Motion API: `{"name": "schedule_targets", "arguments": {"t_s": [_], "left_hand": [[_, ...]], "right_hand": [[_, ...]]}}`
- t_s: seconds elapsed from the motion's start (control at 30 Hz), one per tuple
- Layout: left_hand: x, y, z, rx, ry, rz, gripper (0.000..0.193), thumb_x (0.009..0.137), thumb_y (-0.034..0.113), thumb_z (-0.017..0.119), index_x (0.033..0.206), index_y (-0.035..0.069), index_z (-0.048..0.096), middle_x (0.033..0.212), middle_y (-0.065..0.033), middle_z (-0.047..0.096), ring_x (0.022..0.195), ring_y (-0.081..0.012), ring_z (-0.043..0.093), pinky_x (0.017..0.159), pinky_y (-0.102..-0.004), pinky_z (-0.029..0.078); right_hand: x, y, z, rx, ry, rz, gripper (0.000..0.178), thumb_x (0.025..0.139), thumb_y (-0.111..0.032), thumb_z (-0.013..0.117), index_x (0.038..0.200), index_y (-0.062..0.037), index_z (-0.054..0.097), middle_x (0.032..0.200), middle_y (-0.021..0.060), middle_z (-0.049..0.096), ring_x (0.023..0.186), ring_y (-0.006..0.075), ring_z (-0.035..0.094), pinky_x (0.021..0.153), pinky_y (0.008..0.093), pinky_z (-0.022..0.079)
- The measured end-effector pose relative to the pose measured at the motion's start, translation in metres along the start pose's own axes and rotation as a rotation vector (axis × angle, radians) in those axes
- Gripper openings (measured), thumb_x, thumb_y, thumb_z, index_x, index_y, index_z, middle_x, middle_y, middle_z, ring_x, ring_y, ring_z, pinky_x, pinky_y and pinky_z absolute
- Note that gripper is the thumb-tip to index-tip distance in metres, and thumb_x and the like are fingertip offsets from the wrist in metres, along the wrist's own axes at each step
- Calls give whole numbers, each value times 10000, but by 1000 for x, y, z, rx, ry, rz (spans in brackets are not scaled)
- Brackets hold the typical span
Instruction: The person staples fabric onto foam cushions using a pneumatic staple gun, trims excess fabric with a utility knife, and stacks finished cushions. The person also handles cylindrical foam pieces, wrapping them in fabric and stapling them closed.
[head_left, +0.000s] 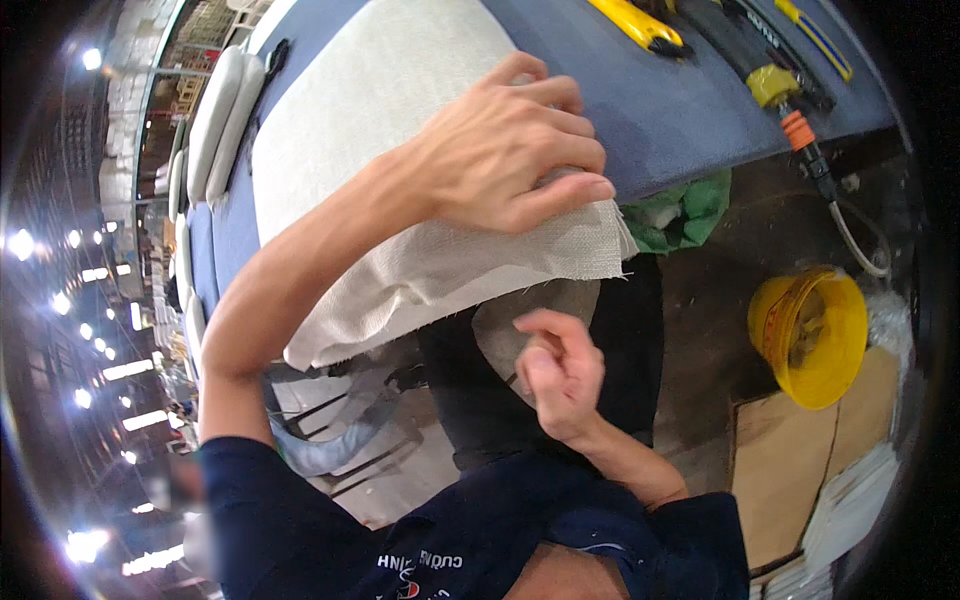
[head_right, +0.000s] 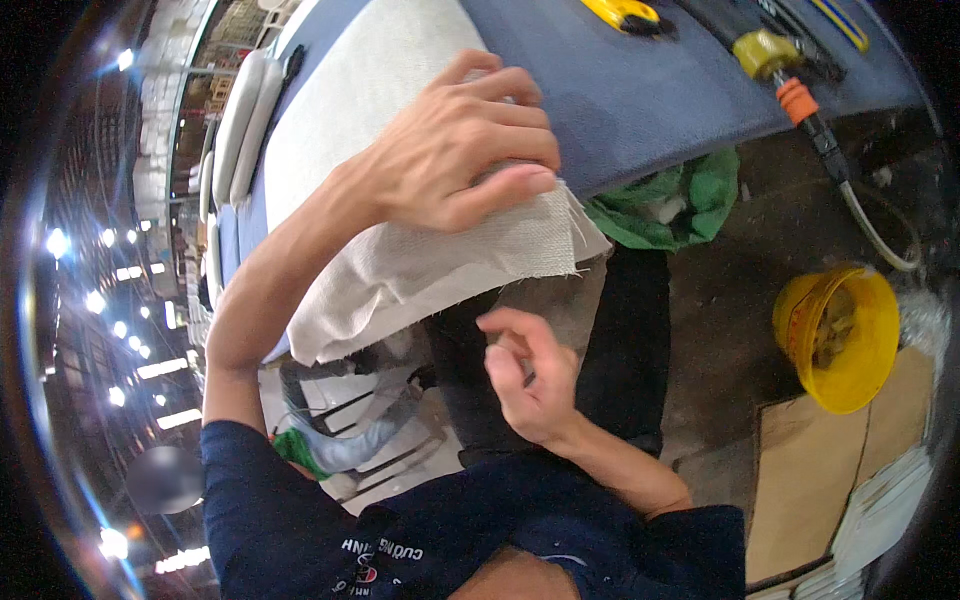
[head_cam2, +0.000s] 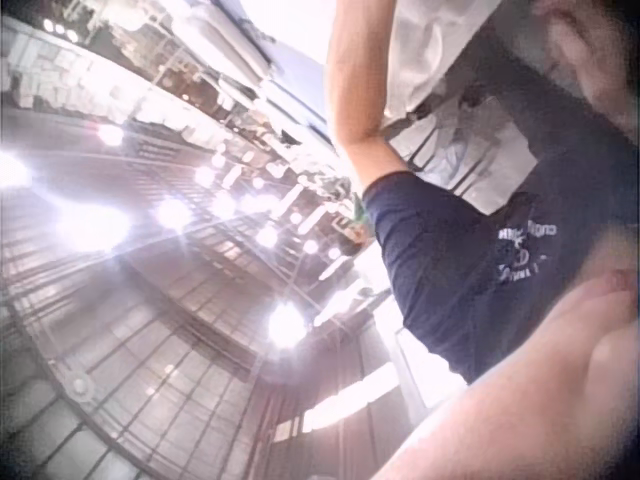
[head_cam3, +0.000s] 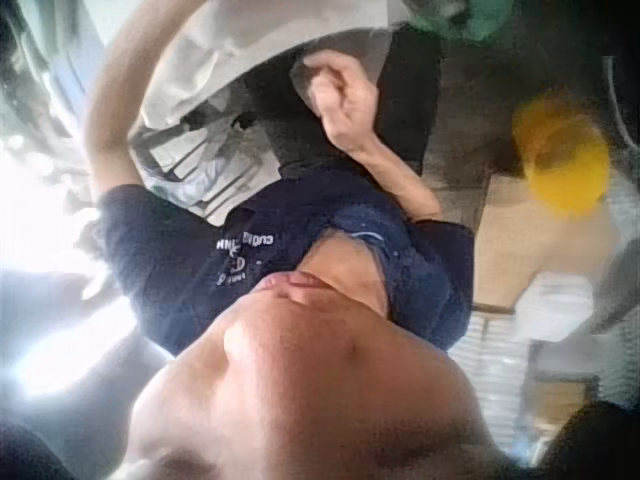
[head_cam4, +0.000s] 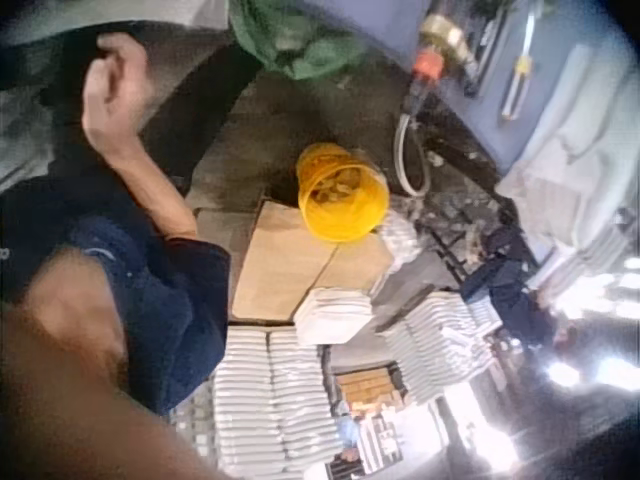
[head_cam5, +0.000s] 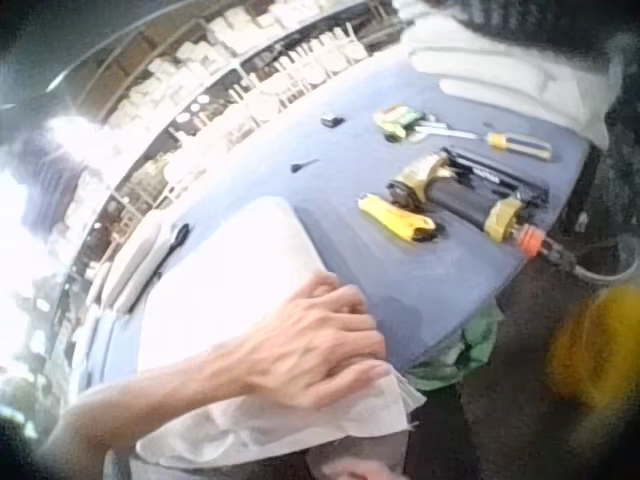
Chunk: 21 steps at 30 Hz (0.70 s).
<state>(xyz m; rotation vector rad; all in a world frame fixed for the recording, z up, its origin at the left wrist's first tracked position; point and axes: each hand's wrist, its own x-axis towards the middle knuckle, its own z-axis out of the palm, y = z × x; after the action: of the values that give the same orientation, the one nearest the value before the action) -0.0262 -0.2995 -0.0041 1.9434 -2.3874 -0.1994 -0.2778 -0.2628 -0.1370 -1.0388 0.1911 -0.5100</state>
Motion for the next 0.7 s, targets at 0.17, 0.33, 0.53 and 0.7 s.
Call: {"name": "schedule_targets", "arguments": {"t_s": [0.17,0.33,0.53,0.7], "left_hand": [[-16,13,-12,-76,30,-20,441,1089,365,513,911,61,777,848,-88,738,887,-280,693,1045,-471,454],[-3,17,3,-66,27,-96,447,1078,367,531,906,59,806,839,-97,764,868,-287,696,1026,-444,462],[3,19,-2,-33,-85,-152,412,1062,377,553,946,87,821,956,-114,772,924,-290,689,1030,-441,459],[-10,27,7,-70,159,80,279,995,340,635,959,124,808,1224,-126,681,1118,-305,634,1069,-452,440]], "right_hand": [[5,10,29,186,72,42,434,1038,-56,571,1441,55,452,715,66,638,584,82,565,524,243,464],[41,19,34,163,58,-141,289,1070,-165,612,1266,36,546,731,104,685,527,98,560,464,241,437],[66,5,-29,-168,77,-41,486,1109,-322,599,755,6,657,679,14,630,543,66,548,455,242,389],[78,4,-46,-158,-108,-126,421,1125,-277,569,825,1,672,712,12,642,576,72,531,509,264,420]]}}
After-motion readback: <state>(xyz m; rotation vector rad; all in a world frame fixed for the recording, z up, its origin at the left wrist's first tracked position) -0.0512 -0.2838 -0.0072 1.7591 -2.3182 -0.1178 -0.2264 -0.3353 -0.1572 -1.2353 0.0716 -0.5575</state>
